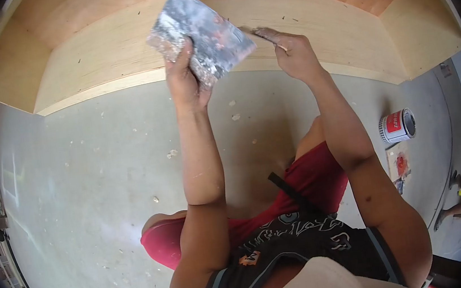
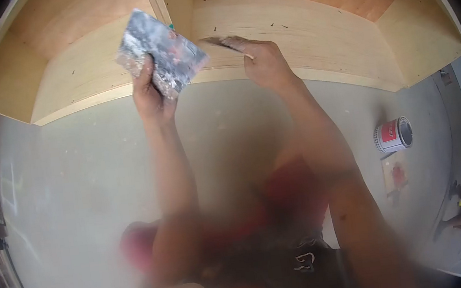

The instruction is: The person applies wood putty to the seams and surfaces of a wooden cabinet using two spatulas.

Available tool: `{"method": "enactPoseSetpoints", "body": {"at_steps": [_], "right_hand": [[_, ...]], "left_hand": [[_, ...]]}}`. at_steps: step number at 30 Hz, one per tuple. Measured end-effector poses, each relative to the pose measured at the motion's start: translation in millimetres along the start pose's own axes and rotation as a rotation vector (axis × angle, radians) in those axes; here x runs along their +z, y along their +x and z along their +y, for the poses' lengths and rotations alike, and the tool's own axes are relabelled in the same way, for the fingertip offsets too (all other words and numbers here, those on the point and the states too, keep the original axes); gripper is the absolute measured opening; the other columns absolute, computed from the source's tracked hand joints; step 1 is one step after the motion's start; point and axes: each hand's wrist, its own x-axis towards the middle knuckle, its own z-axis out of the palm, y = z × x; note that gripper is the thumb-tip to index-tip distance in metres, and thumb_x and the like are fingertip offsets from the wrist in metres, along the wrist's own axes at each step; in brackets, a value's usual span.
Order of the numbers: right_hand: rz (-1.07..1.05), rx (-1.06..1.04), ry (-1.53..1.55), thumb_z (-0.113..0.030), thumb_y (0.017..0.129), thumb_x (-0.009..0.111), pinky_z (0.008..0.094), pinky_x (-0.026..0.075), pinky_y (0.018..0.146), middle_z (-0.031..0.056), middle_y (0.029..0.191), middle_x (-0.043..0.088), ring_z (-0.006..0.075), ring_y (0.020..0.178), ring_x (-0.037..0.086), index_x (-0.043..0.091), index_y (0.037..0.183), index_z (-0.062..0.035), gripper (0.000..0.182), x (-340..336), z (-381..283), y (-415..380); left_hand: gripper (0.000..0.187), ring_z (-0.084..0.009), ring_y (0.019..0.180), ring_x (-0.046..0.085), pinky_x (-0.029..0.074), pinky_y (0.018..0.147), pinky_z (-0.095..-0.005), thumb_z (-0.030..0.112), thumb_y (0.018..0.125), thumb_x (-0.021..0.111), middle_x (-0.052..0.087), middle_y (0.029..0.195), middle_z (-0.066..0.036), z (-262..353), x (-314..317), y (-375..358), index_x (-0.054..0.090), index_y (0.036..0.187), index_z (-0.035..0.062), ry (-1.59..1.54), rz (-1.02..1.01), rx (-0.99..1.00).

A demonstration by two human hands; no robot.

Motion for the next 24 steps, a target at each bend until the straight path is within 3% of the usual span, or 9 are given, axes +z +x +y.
{"method": "enactPoseSetpoints", "body": {"at_steps": [1,4,8,14,17,18,20,22,24], "right_hand": [[-0.146,0.397,0.105,0.009,0.078,0.049,0.0267,0.051,0.081,0.0068,0.099,0.065,0.0167,0.086,0.064,0.060,0.111,-0.0032,0.037,-3.9,3.0,-1.7],[0.143,0.479,0.582,0.003,0.081,0.055,0.0255,0.053,0.072,0.0058,0.090,0.065,0.0115,0.076,0.063,0.061,0.104,0.0018,0.023,-7.5,14.0,0.1],[0.173,0.431,1.092,0.006,0.076,0.062,0.0274,0.051,0.062,0.0105,0.085,0.065,0.0154,0.070,0.063,0.059,0.098,0.0058,0.022,-12.0,-3.3,-7.8],[0.152,0.486,1.084,0.007,0.074,0.059,0.0312,0.055,0.070,0.0139,0.087,0.064,0.0187,0.074,0.065,0.058,0.097,0.0080,0.023,-4.8,-12.8,-11.1],[0.166,0.581,1.062,0.006,0.073,0.060,0.0378,0.057,0.068,0.0150,0.086,0.064,0.0232,0.074,0.065,0.057,0.097,0.0075,0.024,-0.9,-9.2,-6.7],[0.135,0.454,0.906,0.007,0.074,0.061,0.0379,0.057,0.068,0.0147,0.089,0.064,0.0237,0.076,0.065,0.057,0.098,0.0062,0.025,7.6,15.9,-9.4],[0.124,0.438,1.009,0.008,0.076,0.061,0.0353,0.056,0.072,0.0126,0.093,0.064,0.0213,0.081,0.065,0.057,0.100,0.0046,0.025,4.2,6.5,-3.7],[0.114,0.422,1.223,0.002,0.080,0.061,0.0349,0.054,0.077,0.0096,0.092,0.064,0.0195,0.084,0.064,0.057,0.103,0.0028,0.024,4.0,3.1,0.1],[0.172,0.430,1.258,0.002,0.080,0.061,0.0345,0.054,0.078,0.0093,0.093,0.064,0.0193,0.085,0.064,0.057,0.104,0.0020,0.024,-3.9,1.5,4.3]], "left_hand": [[0.039,-0.0243,0.102,0.056,0.050,0.085,-0.0395,0.010,0.090,0.046,0.051,0.116,-0.012,1.9,3.0,-0.1,0.034,0.127,0.0043,-0.008,-0.002,-0.003],[0.039,-0.0251,0.104,0.054,0.048,0.087,-0.0410,0.017,0.093,0.044,0.049,0.116,-0.011,8.7,5.9,3.8,0.031,0.129,0.0066,0.163,0.171,0.130],[0.042,-0.0222,0.109,0.049,0.044,0.092,-0.0379,0.015,0.093,0.044,0.048,0.118,-0.013,-11.1,6.4,11.2,0.028,0.130,0.0057,0.064,0.175,0.254],[0.046,-0.0224,0.115,0.044,0.038,0.096,-0.0391,0.023,0.093,0.047,0.045,0.123,-0.012,-24.6,6.7,-1.3,0.029,0.131,0.0058,0.433,0.051,0.152],[0.044,-0.0239,0.110,0.045,0.034,0.095,-0.0333,0.021,0.093,0.044,0.049,0.120,-0.016,-19.0,16.9,-13.6,0.036,0.129,-0.0031,0.948,-0.015,0.069],[0.045,-0.0246,0.111,0.045,0.033,0.097,-0.0334,0.022,0.093,0.044,0.049,0.121,-0.017,-11.6,17.8,-12.4,0.036,0.129,-0.0043,1.020,-0.076,0.010],[0.050,-0.0244,0.120,0.040,0.031,0.100,-0.0328,0.021,0.094,0.042,0.042,0.131,-0.015,-21.9,1.2,-4.3,0.028,0.136,-0.0017,0.697,-0.126,-0.110],[0.058,-0.0268,0.122,0.037,0.030,0.100,-0.0360,0.045,0.096,0.029,0.040,0.131,-0.016,-21.7,12.8,-0.4,0.032,0.134,0.0013,0.829,0.032,-0.113],[0.051,-0.0259,0.119,0.041,0.034,0.098,-0.0372,0.033,0.094,0.037,0.041,0.131,-0.014,-29.1,-2.4,10.0,0.030,0.135,0.0018,0.499,0.096,-0.049]]}}
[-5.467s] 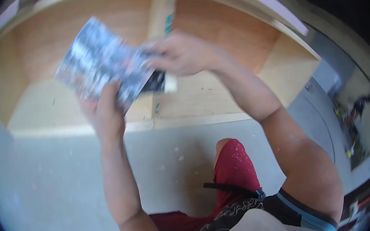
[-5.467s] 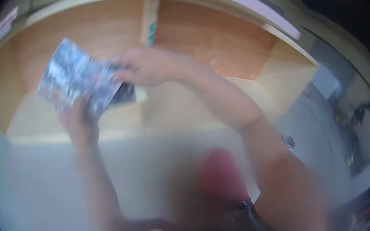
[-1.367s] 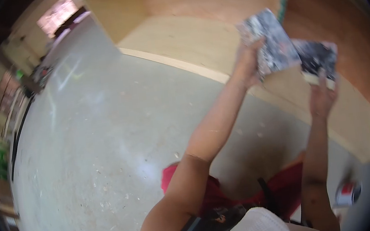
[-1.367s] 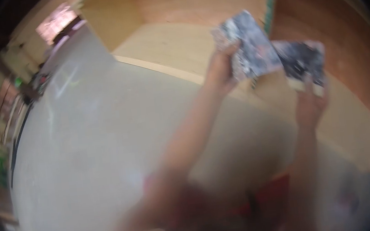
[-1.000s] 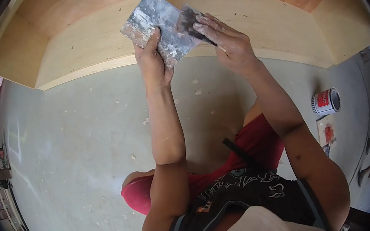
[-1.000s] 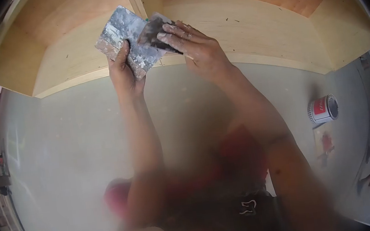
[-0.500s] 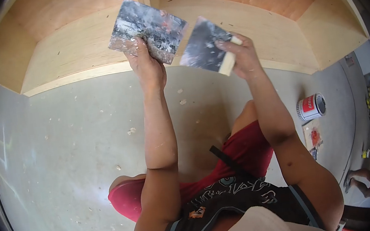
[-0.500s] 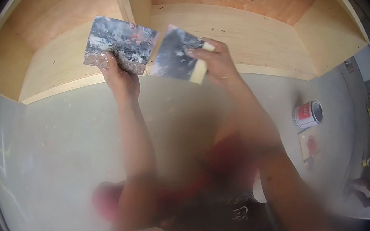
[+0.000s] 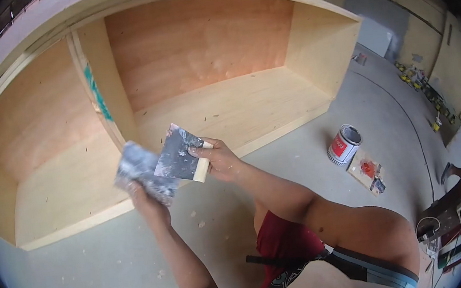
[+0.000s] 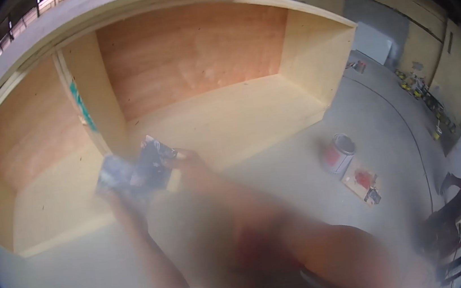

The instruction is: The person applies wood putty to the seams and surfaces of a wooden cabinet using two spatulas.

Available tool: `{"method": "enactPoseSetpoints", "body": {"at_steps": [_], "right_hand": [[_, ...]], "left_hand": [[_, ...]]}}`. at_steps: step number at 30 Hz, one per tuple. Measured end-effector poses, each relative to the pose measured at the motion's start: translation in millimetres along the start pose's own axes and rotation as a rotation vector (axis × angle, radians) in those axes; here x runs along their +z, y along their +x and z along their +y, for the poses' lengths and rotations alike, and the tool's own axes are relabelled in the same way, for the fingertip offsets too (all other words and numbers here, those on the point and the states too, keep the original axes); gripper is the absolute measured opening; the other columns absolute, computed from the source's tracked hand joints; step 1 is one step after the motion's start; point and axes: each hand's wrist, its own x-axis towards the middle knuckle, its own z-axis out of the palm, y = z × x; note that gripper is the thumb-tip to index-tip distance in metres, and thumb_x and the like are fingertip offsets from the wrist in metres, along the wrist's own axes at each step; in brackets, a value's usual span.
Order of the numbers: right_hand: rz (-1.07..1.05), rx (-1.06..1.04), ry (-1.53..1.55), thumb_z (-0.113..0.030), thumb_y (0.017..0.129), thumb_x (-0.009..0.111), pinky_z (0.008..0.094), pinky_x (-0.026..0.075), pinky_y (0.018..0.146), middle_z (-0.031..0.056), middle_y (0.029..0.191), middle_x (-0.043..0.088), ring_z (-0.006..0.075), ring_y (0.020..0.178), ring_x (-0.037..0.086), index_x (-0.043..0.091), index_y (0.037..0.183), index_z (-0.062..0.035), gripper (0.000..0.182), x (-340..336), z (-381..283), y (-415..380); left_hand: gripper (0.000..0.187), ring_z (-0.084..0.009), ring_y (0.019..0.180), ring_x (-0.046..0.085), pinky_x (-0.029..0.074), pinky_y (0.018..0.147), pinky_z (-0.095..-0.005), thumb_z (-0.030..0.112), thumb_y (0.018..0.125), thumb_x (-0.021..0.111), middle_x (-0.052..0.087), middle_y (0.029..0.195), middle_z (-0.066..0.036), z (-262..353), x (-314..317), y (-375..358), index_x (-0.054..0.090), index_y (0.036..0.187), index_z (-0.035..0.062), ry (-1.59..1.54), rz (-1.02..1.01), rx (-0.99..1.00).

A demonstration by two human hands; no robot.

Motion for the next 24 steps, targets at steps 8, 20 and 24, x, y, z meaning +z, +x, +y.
{"method": "enactPoseSetpoints", "body": {"at_steps": [8,20,24], "right_hand": [[-0.064,0.115,-0.109,0.002,0.078,0.061,0.0333,0.054,0.078,0.0118,0.096,0.064,0.0205,0.087,0.064,0.056,0.107,0.0031,0.029,1.0,6.9,-5.9],[0.017,0.104,-0.029,0.005,0.076,0.058,0.0367,0.054,0.069,0.0147,0.090,0.062,0.0234,0.078,0.064,0.057,0.095,0.0058,0.019,5.6,-2.3,-8.4],[0.074,0.016,-0.007,0.001,0.080,0.056,0.0330,0.055,0.069,0.0111,0.090,0.064,0.0207,0.076,0.064,0.056,0.103,0.0032,0.023,-0.4,-2.6,-4.6]], "left_hand": [[0.048,-0.0246,0.111,0.049,0.048,0.085,-0.0418,0.015,0.090,0.051,0.045,0.125,-0.012,-5.1,-9.8,0.8,0.030,0.132,0.0106,-0.263,0.058,0.069],[0.032,-0.0197,0.096,0.058,0.053,0.071,-0.0332,0.008,0.091,0.048,0.053,0.112,-0.010,15.7,1.0,-19.9,0.039,0.122,0.0037,-0.182,-0.117,0.028],[0.034,-0.0187,0.098,0.058,0.053,0.075,-0.0318,0.011,0.092,0.047,0.053,0.114,-0.011,13.6,0.6,-15.6,0.038,0.124,0.0015,-0.232,-0.191,-0.044]]}}
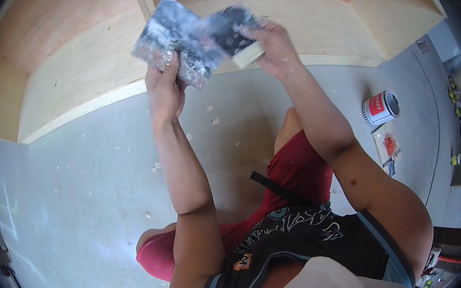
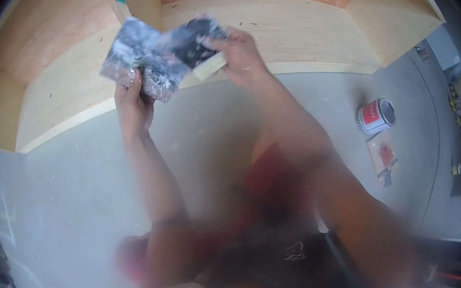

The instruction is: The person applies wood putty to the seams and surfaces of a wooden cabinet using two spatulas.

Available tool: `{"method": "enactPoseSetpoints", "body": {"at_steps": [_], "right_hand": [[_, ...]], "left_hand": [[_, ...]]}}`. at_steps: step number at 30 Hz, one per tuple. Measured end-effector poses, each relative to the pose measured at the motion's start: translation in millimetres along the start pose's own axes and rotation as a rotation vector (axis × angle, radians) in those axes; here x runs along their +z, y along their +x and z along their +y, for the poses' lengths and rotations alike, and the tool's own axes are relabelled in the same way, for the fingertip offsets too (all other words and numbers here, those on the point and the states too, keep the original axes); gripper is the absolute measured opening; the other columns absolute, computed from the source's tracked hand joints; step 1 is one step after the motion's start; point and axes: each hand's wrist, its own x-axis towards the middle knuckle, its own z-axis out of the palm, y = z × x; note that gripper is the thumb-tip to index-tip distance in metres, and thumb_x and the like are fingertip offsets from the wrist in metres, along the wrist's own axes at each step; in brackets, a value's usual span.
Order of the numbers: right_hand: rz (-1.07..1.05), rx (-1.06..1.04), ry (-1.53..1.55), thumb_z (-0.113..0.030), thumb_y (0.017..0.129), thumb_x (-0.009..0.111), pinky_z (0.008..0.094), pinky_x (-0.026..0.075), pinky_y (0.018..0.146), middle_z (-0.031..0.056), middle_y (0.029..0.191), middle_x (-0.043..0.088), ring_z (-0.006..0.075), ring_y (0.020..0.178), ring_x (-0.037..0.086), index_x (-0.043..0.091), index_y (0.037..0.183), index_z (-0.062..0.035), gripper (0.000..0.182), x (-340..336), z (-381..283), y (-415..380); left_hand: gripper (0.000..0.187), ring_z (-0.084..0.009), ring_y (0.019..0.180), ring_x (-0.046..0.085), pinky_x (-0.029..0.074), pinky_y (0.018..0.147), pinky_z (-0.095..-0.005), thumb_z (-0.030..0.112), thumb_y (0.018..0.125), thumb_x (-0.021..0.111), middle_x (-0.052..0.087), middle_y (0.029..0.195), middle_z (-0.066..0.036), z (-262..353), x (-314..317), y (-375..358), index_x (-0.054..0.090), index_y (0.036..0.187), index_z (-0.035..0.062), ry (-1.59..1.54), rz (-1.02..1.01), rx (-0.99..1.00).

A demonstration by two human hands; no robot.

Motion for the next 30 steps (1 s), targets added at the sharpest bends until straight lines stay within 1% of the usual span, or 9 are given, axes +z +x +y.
{"method": "enactPoseSetpoints", "body": {"at_steps": [3,5,8,9,12,18,19,24,30], "right_hand": [[-0.096,-0.045,0.212,-0.004,0.081,0.057,0.0334,0.055,0.071,0.0105,0.094,0.064,0.0202,0.078,0.065,0.056,0.105,0.0019,0.024,-11.6,-1.5,6.5],[-0.236,0.176,0.300,-0.005,0.081,0.056,0.0341,0.054,0.075,0.0116,0.095,0.063,0.0207,0.080,0.064,0.055,0.104,0.0021,0.024,9.5,-1.2,-11.5],[-0.279,0.512,0.143,-0.003,0.079,0.056,0.0348,0.050,0.084,0.0142,0.096,0.062,0.0222,0.084,0.063,0.055,0.101,0.0064,0.024,53.2,26.3,-55.1],[-0.388,0.529,0.132,-0.001,0.079,0.056,0.0340,0.050,0.082,0.0137,0.095,0.062,0.0223,0.085,0.063,0.056,0.101,0.0063,0.023,51.9,39.3,-57.7],[-0.324,0.490,0.024,0.000,0.079,0.055,0.0332,0.049,0.081,0.0128,0.095,0.062,0.0217,0.086,0.062,0.057,0.100,0.0054,0.022,55.5,41.2,-62.4],[-0.313,0.236,0.340,0.003,0.081,0.055,0.0333,0.049,0.082,0.0104,0.098,0.062,0.0205,0.091,0.061,0.056,0.103,0.0028,0.022,30.8,1.2,-21.7],[-0.191,0.018,0.228,0.002,0.081,0.056,0.0311,0.048,0.081,0.0090,0.098,0.062,0.0177,0.089,0.060,0.055,0.105,0.0015,0.024,20.2,1.6,-11.0],[0.113,-0.450,-0.298,-0.001,0.084,0.056,0.0260,0.045,0.082,0.0057,0.097,0.061,0.0125,0.088,0.057,0.050,0.111,-0.0001,0.027,5.0,6.2,3.5],[-0.088,-0.745,-0.791,-0.006,0.081,0.061,0.0263,0.048,0.075,0.0066,0.088,0.064,0.0109,0.077,0.059,0.047,0.113,-0.0006,0.035,16.5,18.2,-20.5]], "left_hand": [[0.031,-0.0176,0.091,0.059,0.052,0.072,-0.0282,0.020,0.093,0.046,0.056,0.107,-0.011,-18.9,-18.7,9.3,0.043,0.119,0.0017,-0.128,0.113,0.031],[0.031,-0.0163,0.078,0.057,0.049,0.064,-0.0254,0.027,0.093,0.045,0.056,0.090,-0.009,-50.6,-68.8,19.8,0.047,0.112,0.0026,-0.766,-0.549,-0.030],[0.034,-0.0155,0.061,0.046,0.042,0.056,-0.0253,0.032,0.093,0.044,0.044,0.070,-0.004,-55.3,-53.1,14.4,0.048,0.108,0.0028,-0.558,0.269,-0.244],[0.032,-0.0187,0.070,0.051,0.044,0.061,-0.0297,0.029,0.090,0.048,0.049,0.075,-0.007,-59.3,-69.4,15.6,0.048,0.110,0.0025,-1.078,-0.436,-0.379],[0.032,-0.0187,0.081,0.054,0.045,0.067,-0.0303,0.025,0.089,0.049,0.054,0.083,-0.011,-70.2,-41.7,11.8,0.048,0.111,0.0018,-1.101,-0.740,-0.199],[0.036,-0.0145,0.067,0.058,0.047,0.052,-0.0281,0.036,0.088,0.052,0.058,0.082,-0.005,-77.1,-50.9,-1.8,0.053,0.107,0.0052,-0.317,-0.421,-0.667],[0.034,-0.0155,0.074,0.059,0.051,0.059,-0.0286,0.031,0.089,0.053,0.059,0.088,-0.007,-75.1,-16.1,-3.1,0.051,0.111,0.0048,-0.007,0.143,-0.477],[0.037,-0.0200,0.102,0.055,0.047,0.088,-0.0343,0.011,0.087,0.054,0.055,0.111,-0.010,-31.4,-6.0,5.6,0.042,0.121,0.0041,-0.266,0.166,-0.044],[0.038,-0.0196,0.098,0.057,0.050,0.083,-0.0339,-0.001,0.082,0.056,0.055,0.109,-0.010,-24.9,5.8,-0.2,0.042,0.118,0.0016,-0.118,0.282,0.124]]}}
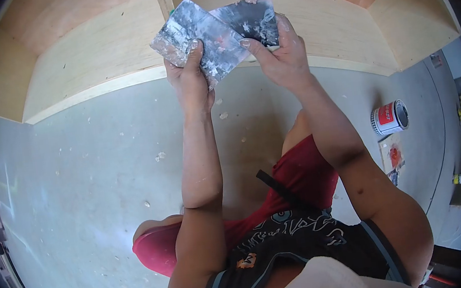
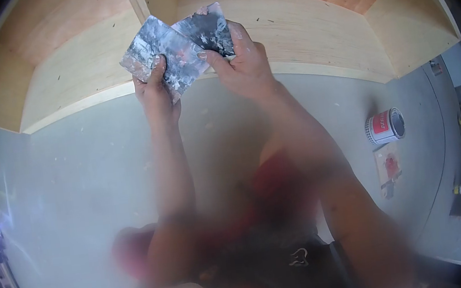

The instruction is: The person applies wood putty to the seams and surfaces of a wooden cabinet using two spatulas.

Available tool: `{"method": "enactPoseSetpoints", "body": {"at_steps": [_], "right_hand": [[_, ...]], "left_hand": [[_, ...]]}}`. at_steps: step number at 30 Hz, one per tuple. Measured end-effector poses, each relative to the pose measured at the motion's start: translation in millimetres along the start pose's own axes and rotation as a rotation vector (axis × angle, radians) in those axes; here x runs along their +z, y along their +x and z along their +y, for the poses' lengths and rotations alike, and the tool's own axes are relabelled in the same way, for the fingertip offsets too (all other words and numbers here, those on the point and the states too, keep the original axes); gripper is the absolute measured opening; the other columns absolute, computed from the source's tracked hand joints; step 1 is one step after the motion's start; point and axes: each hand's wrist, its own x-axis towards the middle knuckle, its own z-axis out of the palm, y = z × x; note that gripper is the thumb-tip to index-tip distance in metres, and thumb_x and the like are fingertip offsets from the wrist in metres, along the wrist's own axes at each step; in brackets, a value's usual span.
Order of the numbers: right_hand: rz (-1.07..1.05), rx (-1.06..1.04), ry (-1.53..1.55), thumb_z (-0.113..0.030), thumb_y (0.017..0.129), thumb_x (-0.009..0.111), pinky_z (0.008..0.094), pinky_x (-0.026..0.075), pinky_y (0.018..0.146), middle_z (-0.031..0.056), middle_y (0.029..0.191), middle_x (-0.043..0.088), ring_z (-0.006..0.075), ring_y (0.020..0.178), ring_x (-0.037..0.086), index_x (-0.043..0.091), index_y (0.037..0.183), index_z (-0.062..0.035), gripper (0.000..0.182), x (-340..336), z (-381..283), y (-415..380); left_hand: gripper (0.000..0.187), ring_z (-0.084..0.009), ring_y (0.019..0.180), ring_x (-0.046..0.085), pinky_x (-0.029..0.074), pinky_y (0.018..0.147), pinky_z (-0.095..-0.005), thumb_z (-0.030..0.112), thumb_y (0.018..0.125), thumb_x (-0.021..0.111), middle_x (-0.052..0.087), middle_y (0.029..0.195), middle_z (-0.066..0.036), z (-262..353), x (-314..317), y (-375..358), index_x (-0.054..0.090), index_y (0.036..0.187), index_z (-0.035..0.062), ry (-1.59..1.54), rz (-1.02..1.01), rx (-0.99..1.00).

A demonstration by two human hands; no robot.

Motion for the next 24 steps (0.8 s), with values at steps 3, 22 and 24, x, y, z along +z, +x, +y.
{"method": "enactPoseSetpoints", "body": {"at_steps": [3,22,24], "right_hand": [[-0.206,0.125,-0.116,-0.007,0.082,0.063,0.0245,0.046,0.076,0.0040,0.090,0.064,0.0084,0.081,0.058,0.049,0.113,-0.0014,0.035,-6.8,-9.0,3.6],[-0.229,0.643,0.305,0.000,0.074,0.065,0.0240,0.045,0.069,0.0067,0.081,0.063,0.0118,0.075,0.057,0.062,0.091,0.0035,0.018,-5.9,20.8,3.2],[-0.196,0.654,0.329,-0.001,0.073,0.065,0.0242,0.044,0.069,0.0067,0.081,0.063,0.0118,0.076,0.056,0.062,0.091,0.0038,0.018,-7.5,21.6,3.4]], "left_hand": [[0.038,-0.0197,0.097,0.057,0.050,0.081,-0.0335,-0.003,0.081,0.057,0.055,0.107,-0.011,4.0,-8.3,-3.0,0.043,0.115,0.0014,0.043,0.002,0.034],[0.036,-0.0161,0.100,0.051,0.042,0.086,-0.0293,0.025,0.096,0.041,0.051,0.114,-0.011,11.1,-17.6,-3.6,0.041,0.122,-0.0008,0.481,-0.036,0.239],[0.034,-0.0139,0.096,0.050,0.041,0.084,-0.0270,0.023,0.095,0.042,0.053,0.108,-0.009,12.4,-18.0,-6.2,0.044,0.118,-0.0026,0.458,-0.125,0.135]]}}
